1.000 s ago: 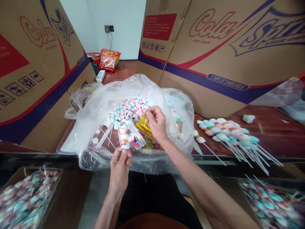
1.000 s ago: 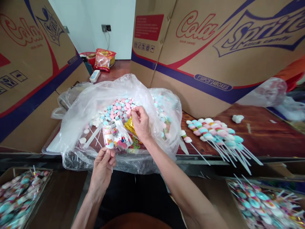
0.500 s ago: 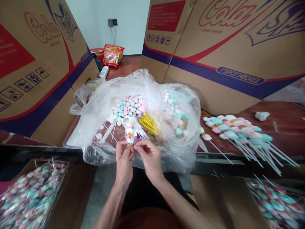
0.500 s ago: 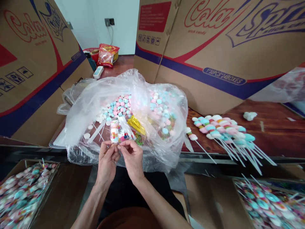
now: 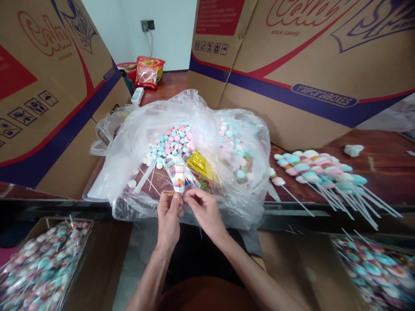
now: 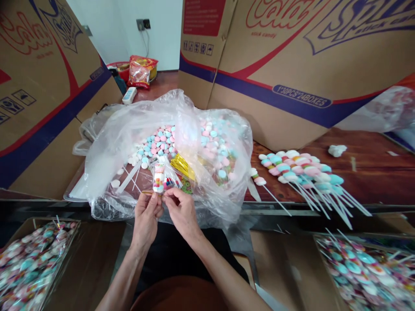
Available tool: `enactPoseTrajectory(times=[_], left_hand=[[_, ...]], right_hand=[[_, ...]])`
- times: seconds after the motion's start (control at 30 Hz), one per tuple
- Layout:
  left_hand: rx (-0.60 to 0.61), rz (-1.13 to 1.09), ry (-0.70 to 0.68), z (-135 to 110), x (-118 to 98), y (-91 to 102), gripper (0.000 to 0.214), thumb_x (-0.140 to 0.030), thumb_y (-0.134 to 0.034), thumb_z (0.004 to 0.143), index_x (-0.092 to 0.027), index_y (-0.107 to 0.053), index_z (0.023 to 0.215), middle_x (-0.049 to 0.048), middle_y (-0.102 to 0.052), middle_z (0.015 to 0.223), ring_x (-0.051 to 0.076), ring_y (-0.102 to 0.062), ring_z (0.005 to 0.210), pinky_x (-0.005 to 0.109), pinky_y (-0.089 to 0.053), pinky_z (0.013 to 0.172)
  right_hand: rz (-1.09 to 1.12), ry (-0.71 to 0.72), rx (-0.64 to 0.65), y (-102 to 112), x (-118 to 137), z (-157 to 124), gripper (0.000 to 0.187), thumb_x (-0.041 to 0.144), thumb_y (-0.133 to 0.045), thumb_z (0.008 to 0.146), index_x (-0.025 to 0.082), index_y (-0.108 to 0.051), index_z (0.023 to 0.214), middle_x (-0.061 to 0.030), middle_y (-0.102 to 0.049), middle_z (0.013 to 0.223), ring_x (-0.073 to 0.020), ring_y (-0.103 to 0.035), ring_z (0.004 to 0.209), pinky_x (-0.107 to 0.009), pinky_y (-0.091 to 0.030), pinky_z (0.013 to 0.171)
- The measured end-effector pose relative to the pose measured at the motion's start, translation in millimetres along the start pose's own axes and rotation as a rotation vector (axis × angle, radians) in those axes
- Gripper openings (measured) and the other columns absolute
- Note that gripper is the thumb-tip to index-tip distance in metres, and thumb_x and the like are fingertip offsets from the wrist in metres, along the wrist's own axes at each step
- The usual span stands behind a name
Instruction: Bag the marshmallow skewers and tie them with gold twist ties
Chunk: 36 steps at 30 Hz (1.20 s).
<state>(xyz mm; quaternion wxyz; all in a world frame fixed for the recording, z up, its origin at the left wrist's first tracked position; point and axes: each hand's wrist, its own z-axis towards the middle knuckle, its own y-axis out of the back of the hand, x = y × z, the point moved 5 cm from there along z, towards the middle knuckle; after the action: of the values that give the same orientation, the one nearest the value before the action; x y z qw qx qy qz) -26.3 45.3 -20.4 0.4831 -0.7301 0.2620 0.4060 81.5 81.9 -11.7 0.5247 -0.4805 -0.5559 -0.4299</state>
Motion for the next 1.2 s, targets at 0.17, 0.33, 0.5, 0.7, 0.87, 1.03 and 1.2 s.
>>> enactPoseTrajectory(times=[0.17, 0.33, 0.5, 0.7, 0.87, 1.03, 1.2], left_hand=[[0.075, -0.132, 0.194, -2.8, -2.8, -5.0, 0.039, -0.041, -0.085, 0.075, -0.017, -0.053, 0.077, -0.0073, -0.041, 0.062, 0.002, -0.017, 0.048, 0.015, -0.016, 0.042], [0.276, -0.277, 0.518, -15.6, -10.3, -11.7, 0.045, -0.034, -0.090, 0.067, -0.018, -0.049, 0.076, -0.0118, -0.022, 0.057, 0.003, -0.006, 0.049, 0.013, -0.007, 0.037], [0.233, -0.087, 0.446, -20.8, -8.7, -12.6, 0.042, -0.043, -0.086, 0.073, -0.018, -0.053, 0.080, -0.0112, -0.032, 0.052, 0.003, -0.014, 0.045, 0.013, -0.012, 0.038], [0.031, 0.149, 0.032, -23.4, -7.1, -7.1, 0.031, -0.048, -0.076, 0.082, -0.019, -0.064, 0.089, -0.0015, -0.059, 0.067, 0.010, -0.049, 0.059, 0.020, -0.041, 0.054], [0.016, 0.179, 0.029, -23.2, -3.9, 3.1, 0.027, -0.039, -0.083, 0.076, -0.019, -0.073, 0.091, -0.0017, -0.057, 0.064, 0.010, -0.044, 0.056, 0.021, -0.036, 0.050], [0.005, -0.020, 0.244, -15.8, 1.6, 5.5, 0.038, -0.040, -0.092, 0.064, -0.016, -0.068, 0.080, -0.0038, -0.054, 0.062, 0.005, -0.037, 0.052, 0.016, -0.033, 0.048], [0.025, -0.147, 0.407, -11.6, -3.0, 1.9, 0.039, -0.030, -0.095, 0.061, -0.014, -0.063, 0.076, -0.0042, -0.052, 0.065, 0.004, -0.040, 0.055, 0.013, -0.029, 0.045]], right_hand=[[0.310, -0.149, 0.087, -5.1, -3.0, -2.2, 0.025, 0.041, -0.074, 0.074, 0.020, -0.060, 0.071, 0.0026, -0.055, 0.068, -0.0125, -0.046, 0.061, -0.025, -0.039, 0.056], [0.274, -0.051, 0.273, 0.6, 12.7, -8.9, 0.029, 0.045, -0.071, 0.082, 0.021, -0.054, 0.075, 0.0046, -0.044, 0.069, -0.0111, -0.040, 0.059, -0.023, -0.036, 0.052], [-0.084, 0.166, 0.275, 9.5, 21.6, -10.0, 0.011, 0.032, -0.057, 0.090, 0.023, -0.053, 0.084, 0.0014, -0.051, 0.074, -0.0153, -0.049, 0.068, -0.027, -0.043, 0.063], [-0.350, 0.304, 0.048, 8.3, 22.0, -16.9, 0.007, 0.021, -0.049, 0.089, 0.024, -0.048, 0.083, -0.0015, -0.058, 0.078, -0.0183, -0.056, 0.074, -0.029, -0.045, 0.067], [-0.205, 0.060, 0.149, 6.0, 16.0, -13.5, 0.002, 0.025, -0.050, 0.087, 0.023, -0.050, 0.086, 0.0020, -0.056, 0.074, -0.0135, -0.053, 0.057, -0.025, -0.044, 0.052], [0.070, -0.159, 0.238, 1.7, -3.0, -14.1, 0.019, 0.035, -0.052, 0.092, 0.023, -0.046, 0.079, 0.0079, -0.049, 0.063, -0.0072, -0.038, 0.038, -0.020, -0.031, 0.034], [-0.360, 0.553, 0.038, 12.7, 22.4, -25.3, 0.021, 0.016, -0.044, 0.101, 0.020, -0.064, 0.105, -0.0063, -0.070, 0.091, -0.0175, -0.068, 0.084, -0.029, -0.056, 0.071]])
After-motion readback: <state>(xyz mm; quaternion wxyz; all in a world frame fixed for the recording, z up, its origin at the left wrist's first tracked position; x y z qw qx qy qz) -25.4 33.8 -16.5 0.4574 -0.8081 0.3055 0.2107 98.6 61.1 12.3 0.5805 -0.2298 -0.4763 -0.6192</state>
